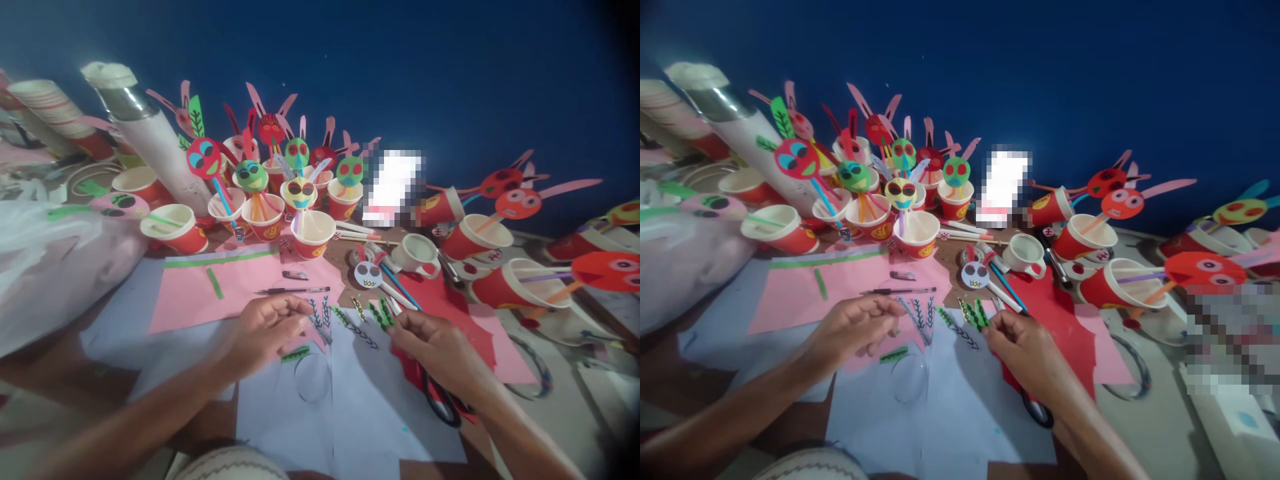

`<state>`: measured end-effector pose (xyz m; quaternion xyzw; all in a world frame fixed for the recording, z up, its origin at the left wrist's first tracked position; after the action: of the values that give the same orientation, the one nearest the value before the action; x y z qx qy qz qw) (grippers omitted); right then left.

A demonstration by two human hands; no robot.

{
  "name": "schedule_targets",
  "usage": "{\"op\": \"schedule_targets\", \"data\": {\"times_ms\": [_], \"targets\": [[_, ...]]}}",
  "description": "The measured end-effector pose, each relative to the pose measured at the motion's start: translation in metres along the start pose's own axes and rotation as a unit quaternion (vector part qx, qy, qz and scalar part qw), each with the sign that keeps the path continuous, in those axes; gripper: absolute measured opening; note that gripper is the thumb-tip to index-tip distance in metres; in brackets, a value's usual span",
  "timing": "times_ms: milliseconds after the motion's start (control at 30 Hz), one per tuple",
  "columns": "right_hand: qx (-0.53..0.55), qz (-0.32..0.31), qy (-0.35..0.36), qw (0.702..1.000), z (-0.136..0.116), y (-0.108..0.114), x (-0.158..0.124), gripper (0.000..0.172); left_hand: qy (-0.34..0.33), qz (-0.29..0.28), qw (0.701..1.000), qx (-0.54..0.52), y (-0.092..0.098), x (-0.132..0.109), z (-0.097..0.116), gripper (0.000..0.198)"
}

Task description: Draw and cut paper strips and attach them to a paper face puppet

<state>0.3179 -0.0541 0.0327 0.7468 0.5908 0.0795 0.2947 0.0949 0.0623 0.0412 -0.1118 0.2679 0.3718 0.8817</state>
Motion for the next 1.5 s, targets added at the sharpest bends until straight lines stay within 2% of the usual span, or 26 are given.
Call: {"op": "schedule_targets", "data": {"times_ms": [100, 233, 400, 567, 733, 900, 1000, 1100, 1233, 1300, 1500], "targets": [[-0.095, -0.036, -0.014, 0.995, 0.008, 0.012, 0.002, 0.024, 0.015, 0.007, 0.999, 0.041, 0.012, -0.003, -0.005, 0.021], [-0.177, -0.04, -0.016, 0.983, 0.011, 0.014, 0.008, 0.023, 0.026, 0.004, 0.994, 0.102, 0.025, -0.006, -0.011, 0.022], [-0.248, -0.062, -0.018, 0.967, 0.015, 0.012, 0.015, 0.022, -0.006, 0.058, 0.986, 0.158, 0.046, -0.009, -0.006, 0.02], [-0.303, -0.078, -0.02, 0.95, 0.019, 0.01, 0.019, 0.024, -0.075, 0.127, 0.94, 0.307, 0.059, -0.008, -0.009, 0.021], [-0.327, -0.068, -0.02, 0.942, 0.017, 0.009, 0.018, 0.029, -0.103, 0.128, 0.895, 0.416, 0.055, -0.002, -0.014, 0.018], [-0.359, -0.035, -0.027, 0.932, 0.019, 0.017, 0.01, 0.029, -0.155, 0.123, 0.87, 0.452, 0.051, -0.001, -0.014, 0.018], [-0.355, -0.011, -0.038, 0.934, 0.016, 0.023, 0.003, 0.031, -0.182, 0.106, 0.845, 0.491, 0.044, 0.001, -0.014, 0.02], [-0.321, 0.001, -0.026, 0.947, 0.007, 0.021, -0.004, 0.031, -0.176, 0.093, 0.814, 0.545, 0.035, 0.003, -0.012, 0.023], [-0.275, -0.017, 0.031, 0.961, -0.009, 0.004, -0.012, 0.026, -0.135, 0.08, 0.78, 0.605, 0.027, 0.008, -0.012, 0.026], [-0.257, -0.037, 0.058, 0.964, -0.016, -0.008, -0.015, 0.024, -0.118, 0.07, 0.779, 0.612, 0.025, 0.01, -0.012, 0.025], [-0.219, -0.099, 0.096, 0.966, -0.03, -0.034, -0.017, 0.019, -0.11, 0.061, 0.81, 0.572, 0.026, 0.012, -0.011, 0.017]]}}
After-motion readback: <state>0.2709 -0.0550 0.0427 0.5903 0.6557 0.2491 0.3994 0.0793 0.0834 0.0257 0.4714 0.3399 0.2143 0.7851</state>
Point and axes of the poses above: each hand's wrist, its own x-axis towards the middle knuckle, its own y-axis out of the back of the hand, z = x × y, the point moved 3 cm from there along x, towards the middle knuckle, and after that the axes turned 10 degrees about y, right-handed, at the moved point
